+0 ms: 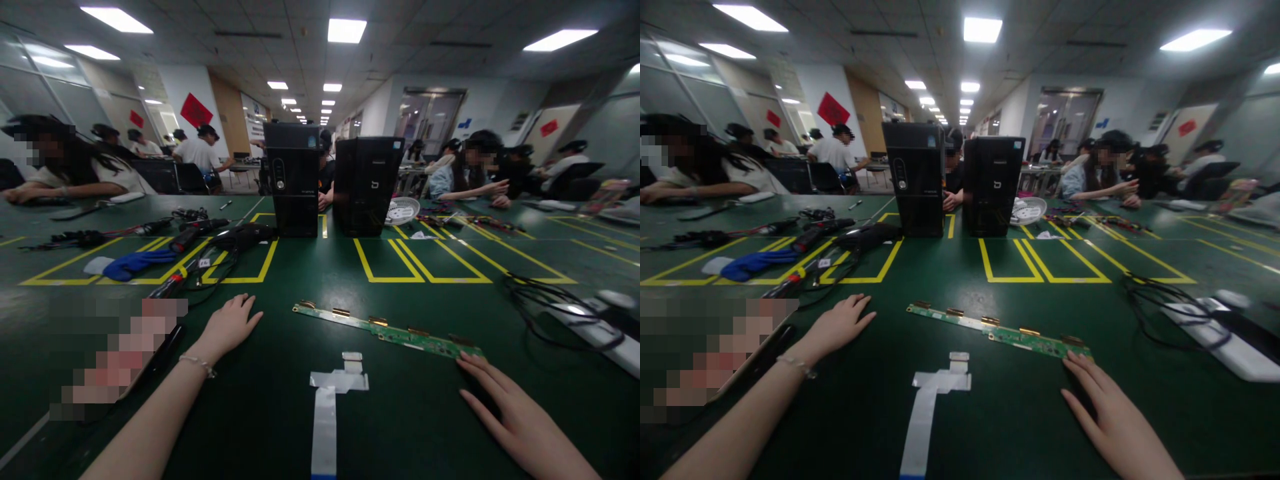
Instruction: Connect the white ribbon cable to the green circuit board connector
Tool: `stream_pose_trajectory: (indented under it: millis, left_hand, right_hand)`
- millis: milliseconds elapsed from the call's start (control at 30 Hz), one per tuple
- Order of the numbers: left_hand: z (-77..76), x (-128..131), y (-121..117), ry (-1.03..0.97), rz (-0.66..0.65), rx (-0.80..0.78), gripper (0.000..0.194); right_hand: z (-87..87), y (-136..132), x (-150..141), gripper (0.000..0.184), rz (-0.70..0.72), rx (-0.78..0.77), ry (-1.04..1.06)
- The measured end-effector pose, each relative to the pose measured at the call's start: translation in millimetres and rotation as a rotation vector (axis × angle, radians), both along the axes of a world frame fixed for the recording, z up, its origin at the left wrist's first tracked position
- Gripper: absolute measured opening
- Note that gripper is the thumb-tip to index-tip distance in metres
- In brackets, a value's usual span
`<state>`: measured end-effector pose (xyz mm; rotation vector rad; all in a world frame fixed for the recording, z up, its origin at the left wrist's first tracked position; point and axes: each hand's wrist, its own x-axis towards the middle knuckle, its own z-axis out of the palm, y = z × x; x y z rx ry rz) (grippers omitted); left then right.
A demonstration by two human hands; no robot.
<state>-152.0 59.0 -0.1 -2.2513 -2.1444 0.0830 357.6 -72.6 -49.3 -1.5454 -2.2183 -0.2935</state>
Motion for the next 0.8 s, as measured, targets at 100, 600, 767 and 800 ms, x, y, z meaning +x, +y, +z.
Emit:
stream_pose_trajectory:
  millis: [100,600,767,800]
  left_hand:
    - [-1.6,-2,1,0.000,0.008,-0.006,0.062]
    - [-3.4,-5,2,-0.062,0.012,-0.014,0.063]
    - [-5.2,-6,3,-0.035,-0.004,0.007,0.063]
    - [-4.7,-6,3,-0.032,-0.003,0.008,0.062]
  right_hand:
    - [-2.3,4,-7,0.052,0.001,-0.030,0.048]
    - [1.8,17,-23,0.050,-0.116,-0.065,0.208]
    - [-14.7,24,-14,0.059,-0.260,0.009,0.166]
    - [-16.7,24,-14,0.059,-0.260,0.009,0.160]
